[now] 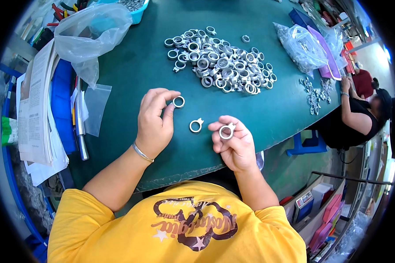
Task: The person picks up metal rings from a pile on a green table, turns them over by hand, and places them back into the pile.
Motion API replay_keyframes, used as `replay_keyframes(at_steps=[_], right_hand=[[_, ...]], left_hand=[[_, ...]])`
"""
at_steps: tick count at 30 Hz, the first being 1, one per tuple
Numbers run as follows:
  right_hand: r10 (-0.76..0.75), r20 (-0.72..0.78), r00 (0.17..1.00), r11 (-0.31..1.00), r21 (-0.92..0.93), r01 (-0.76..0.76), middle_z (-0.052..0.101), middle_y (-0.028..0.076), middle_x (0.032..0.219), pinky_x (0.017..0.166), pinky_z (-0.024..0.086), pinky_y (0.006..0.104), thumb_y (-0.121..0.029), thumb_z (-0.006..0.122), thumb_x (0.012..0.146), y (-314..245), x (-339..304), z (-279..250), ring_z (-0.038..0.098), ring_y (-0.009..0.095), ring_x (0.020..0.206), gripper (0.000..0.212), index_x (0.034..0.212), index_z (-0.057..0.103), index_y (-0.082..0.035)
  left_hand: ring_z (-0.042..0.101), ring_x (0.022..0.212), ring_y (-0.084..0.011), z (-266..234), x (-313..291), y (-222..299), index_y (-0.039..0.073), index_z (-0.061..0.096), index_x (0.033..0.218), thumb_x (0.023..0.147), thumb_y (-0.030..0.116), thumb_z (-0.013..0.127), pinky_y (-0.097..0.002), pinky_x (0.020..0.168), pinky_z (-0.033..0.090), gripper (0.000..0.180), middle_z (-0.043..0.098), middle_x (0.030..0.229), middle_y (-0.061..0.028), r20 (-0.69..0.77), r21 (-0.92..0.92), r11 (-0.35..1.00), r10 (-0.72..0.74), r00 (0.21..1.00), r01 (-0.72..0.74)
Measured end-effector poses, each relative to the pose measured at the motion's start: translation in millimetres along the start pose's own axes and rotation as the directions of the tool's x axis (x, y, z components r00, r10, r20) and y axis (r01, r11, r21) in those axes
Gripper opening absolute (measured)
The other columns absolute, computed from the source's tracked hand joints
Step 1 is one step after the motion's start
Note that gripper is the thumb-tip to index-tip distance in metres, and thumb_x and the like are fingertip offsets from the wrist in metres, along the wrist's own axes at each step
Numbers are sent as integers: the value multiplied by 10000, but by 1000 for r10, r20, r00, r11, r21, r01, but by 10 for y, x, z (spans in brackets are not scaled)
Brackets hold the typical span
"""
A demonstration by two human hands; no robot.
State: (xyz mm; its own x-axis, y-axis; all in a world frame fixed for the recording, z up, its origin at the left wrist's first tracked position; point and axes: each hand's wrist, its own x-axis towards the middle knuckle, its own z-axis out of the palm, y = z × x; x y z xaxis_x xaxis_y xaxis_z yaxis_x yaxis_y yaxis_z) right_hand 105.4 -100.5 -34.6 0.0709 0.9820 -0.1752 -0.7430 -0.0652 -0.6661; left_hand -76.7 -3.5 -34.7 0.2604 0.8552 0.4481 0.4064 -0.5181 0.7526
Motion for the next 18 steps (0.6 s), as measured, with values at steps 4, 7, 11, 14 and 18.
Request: replay_keyframes(at_steps=[4,7,11,14,18], right_hand=[[17,103,995,898,-439,31,623,95,920,602,468,225,67,562,788,-186,61,-23,573,132,724,224,998,615,10],[-116,420,900,98,-897,431,592,62,820,592,483,300,-103,668,811,-163,168,205,594,194,699,105,907,658,-64],[-19,419,908,-199,-891,407,574,93,795,644,507,379,-182,714,764,-140,243,301,595,305,720,140,858,662,-91],[-31,453,891,35,-890,454,596,81,787,616,504,329,-122,730,765,-238,255,165,599,246,677,136,843,643,-53],[12,322,947,529,-805,268,631,22,836,608,467,203,-37,685,820,-341,98,31,555,65,681,79,854,621,-6]], left_hand=[[491,716,-137,-18,28,-31,33,602,1052,773,-134,544,-228,642,431,331,558,983,-75,-63,-23,999,-26,998,25],[543,815,-213,-6,10,-58,44,613,1041,750,-44,626,-300,739,452,304,563,1008,-96,26,39,999,-4,1000,3],[544,925,-273,5,-30,-51,72,631,944,693,75,740,-370,805,430,274,559,1000,-80,189,164,984,39,981,-71],[541,920,-264,-2,-60,-4,83,627,878,683,76,751,-363,785,424,231,554,988,-72,237,190,979,25,971,-72],[544,912,-266,-13,-55,54,77,625,872,680,71,753,-365,788,429,231,557,982,-74,243,178,980,44,969,-89]])
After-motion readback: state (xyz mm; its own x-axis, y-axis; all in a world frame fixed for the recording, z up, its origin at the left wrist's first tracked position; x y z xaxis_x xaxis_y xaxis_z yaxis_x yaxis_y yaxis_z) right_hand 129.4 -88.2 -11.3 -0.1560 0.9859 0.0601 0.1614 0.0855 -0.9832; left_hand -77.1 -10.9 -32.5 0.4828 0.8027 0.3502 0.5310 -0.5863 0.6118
